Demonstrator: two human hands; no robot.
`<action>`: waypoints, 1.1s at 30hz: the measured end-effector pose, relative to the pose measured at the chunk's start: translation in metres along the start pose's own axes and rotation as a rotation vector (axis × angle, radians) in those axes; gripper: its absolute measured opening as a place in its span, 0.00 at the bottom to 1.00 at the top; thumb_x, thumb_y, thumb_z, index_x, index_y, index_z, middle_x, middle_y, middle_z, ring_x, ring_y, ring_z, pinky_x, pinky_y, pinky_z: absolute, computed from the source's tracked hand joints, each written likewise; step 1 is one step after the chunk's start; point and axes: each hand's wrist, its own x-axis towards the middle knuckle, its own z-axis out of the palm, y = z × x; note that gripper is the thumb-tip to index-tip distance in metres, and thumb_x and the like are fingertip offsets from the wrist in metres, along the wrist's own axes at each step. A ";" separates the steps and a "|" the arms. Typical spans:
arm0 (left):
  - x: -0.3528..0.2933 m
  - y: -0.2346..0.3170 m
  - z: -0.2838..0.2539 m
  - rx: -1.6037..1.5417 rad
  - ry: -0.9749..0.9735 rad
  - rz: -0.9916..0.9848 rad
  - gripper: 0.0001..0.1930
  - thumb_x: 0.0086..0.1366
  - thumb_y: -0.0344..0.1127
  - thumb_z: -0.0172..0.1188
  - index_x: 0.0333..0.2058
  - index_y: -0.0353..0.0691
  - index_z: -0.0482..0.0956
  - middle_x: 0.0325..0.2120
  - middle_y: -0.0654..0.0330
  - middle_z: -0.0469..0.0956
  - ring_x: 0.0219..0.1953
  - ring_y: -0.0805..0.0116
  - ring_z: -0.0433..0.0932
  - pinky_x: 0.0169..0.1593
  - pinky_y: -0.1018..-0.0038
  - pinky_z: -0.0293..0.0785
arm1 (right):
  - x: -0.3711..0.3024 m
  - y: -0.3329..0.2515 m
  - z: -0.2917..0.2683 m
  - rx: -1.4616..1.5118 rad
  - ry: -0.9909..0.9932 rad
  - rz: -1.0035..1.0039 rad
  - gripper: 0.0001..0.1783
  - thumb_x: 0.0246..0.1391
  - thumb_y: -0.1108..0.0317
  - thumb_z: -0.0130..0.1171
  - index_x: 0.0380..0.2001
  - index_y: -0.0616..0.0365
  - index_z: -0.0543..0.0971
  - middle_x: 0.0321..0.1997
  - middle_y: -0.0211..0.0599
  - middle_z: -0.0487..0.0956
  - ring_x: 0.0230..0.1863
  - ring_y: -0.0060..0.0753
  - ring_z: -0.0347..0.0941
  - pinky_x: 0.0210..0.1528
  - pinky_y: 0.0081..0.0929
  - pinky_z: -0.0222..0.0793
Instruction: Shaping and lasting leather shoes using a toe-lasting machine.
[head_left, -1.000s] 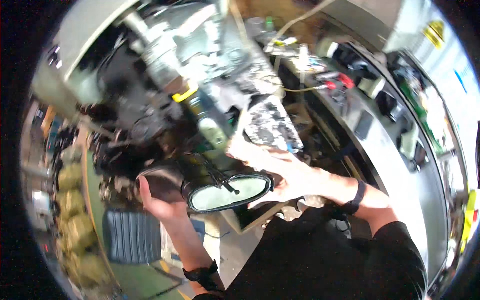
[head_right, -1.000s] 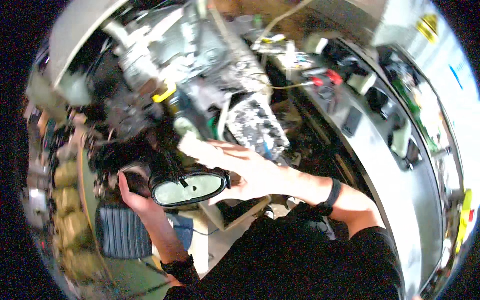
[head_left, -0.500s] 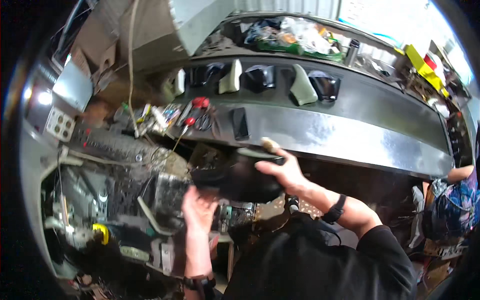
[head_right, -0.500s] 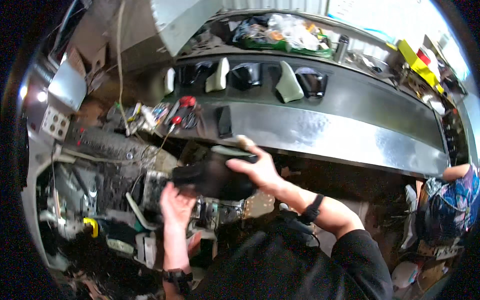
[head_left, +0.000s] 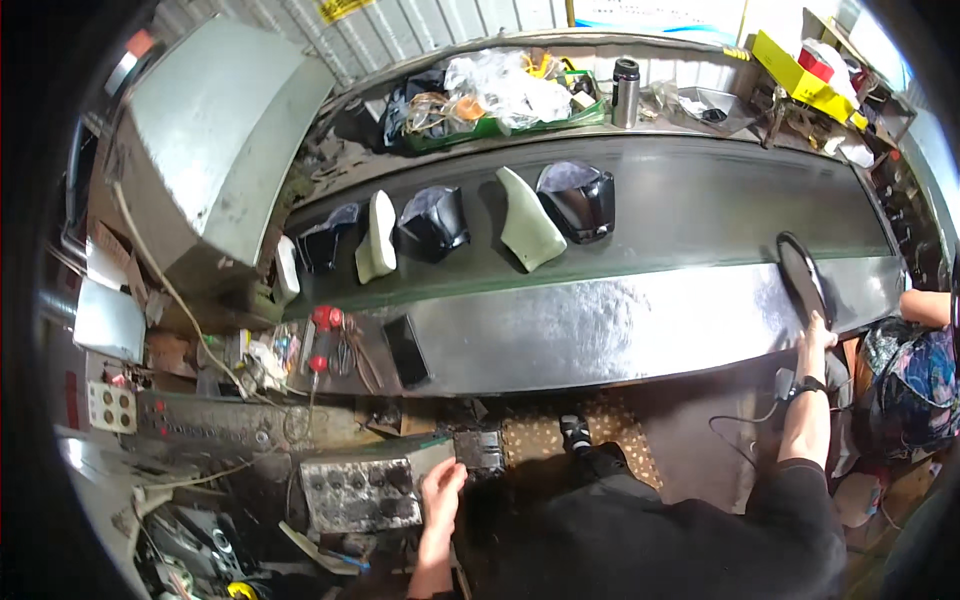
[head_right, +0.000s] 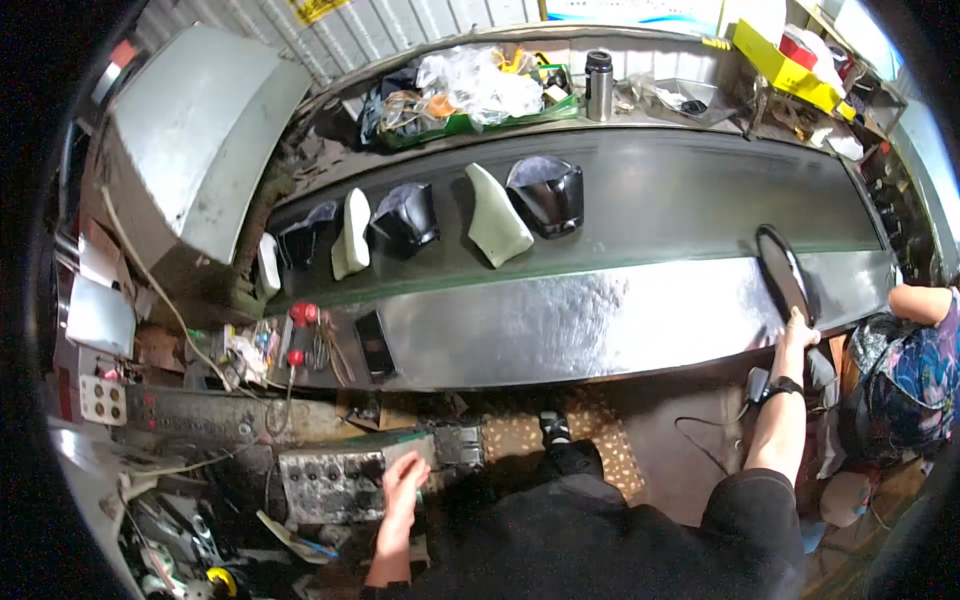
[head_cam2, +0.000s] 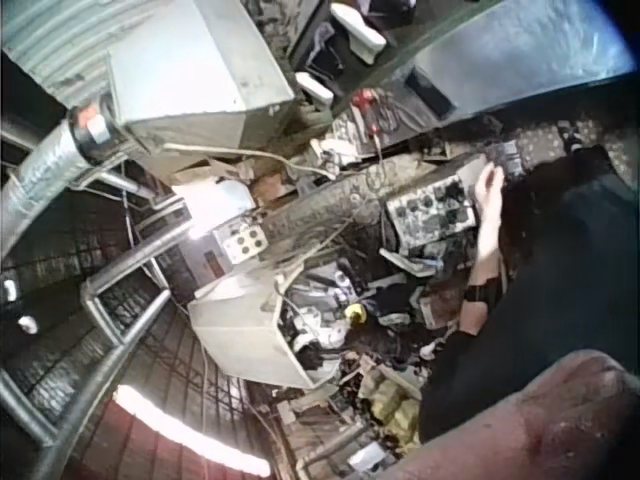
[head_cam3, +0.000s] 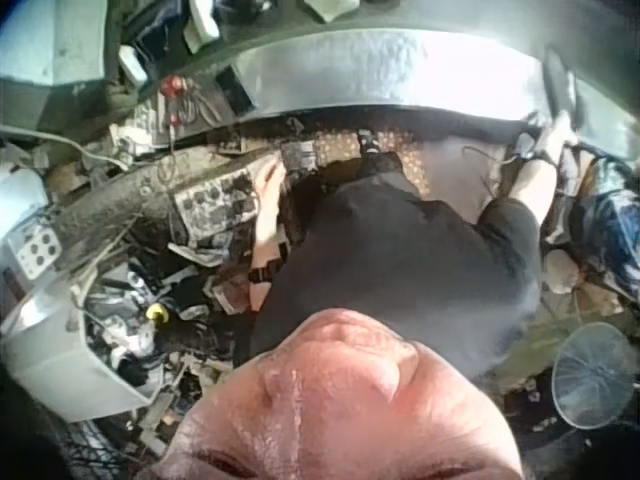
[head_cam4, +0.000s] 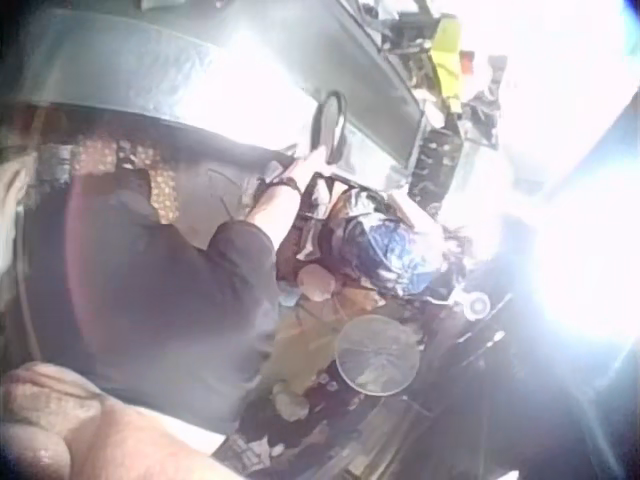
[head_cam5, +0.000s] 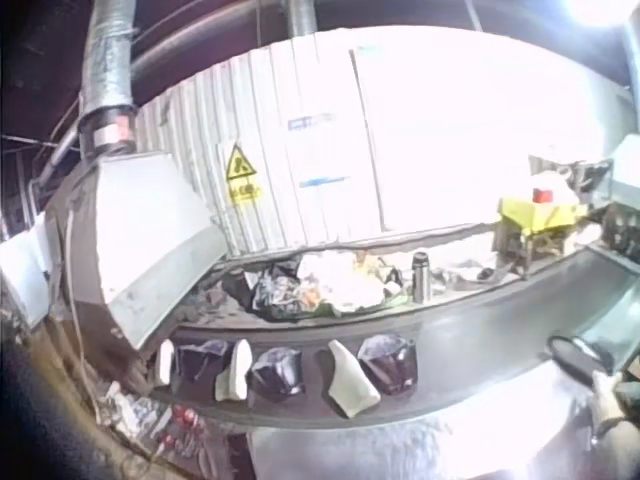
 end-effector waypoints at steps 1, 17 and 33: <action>0.001 -0.004 0.005 -0.082 0.031 0.032 0.22 0.62 0.33 0.67 0.53 0.33 0.75 0.41 0.60 0.78 0.41 0.73 0.77 0.45 0.78 0.74 | -0.016 0.007 0.013 0.102 -0.166 0.125 0.23 0.49 0.63 0.69 0.42 0.59 0.67 0.30 0.38 0.73 0.23 0.36 0.69 0.23 0.37 0.72; 0.036 0.041 0.017 0.171 0.211 0.314 0.18 0.53 0.13 0.63 0.44 0.33 0.79 0.43 0.60 0.77 0.45 0.67 0.80 0.48 0.74 0.78 | -0.413 -0.017 0.227 0.306 -1.080 0.860 0.59 0.56 0.68 0.65 0.71 0.15 0.32 0.50 0.33 0.73 0.41 0.31 0.72 0.49 0.50 0.70; 0.240 0.187 0.242 0.315 -0.390 0.676 0.13 0.54 0.21 0.62 0.41 0.34 0.81 0.41 0.56 0.81 0.43 0.67 0.82 0.48 0.74 0.78 | -0.340 -0.040 -0.136 0.372 -1.062 0.690 0.45 0.55 0.75 0.62 0.70 0.31 0.53 0.48 0.27 0.76 0.47 0.25 0.74 0.44 0.38 0.70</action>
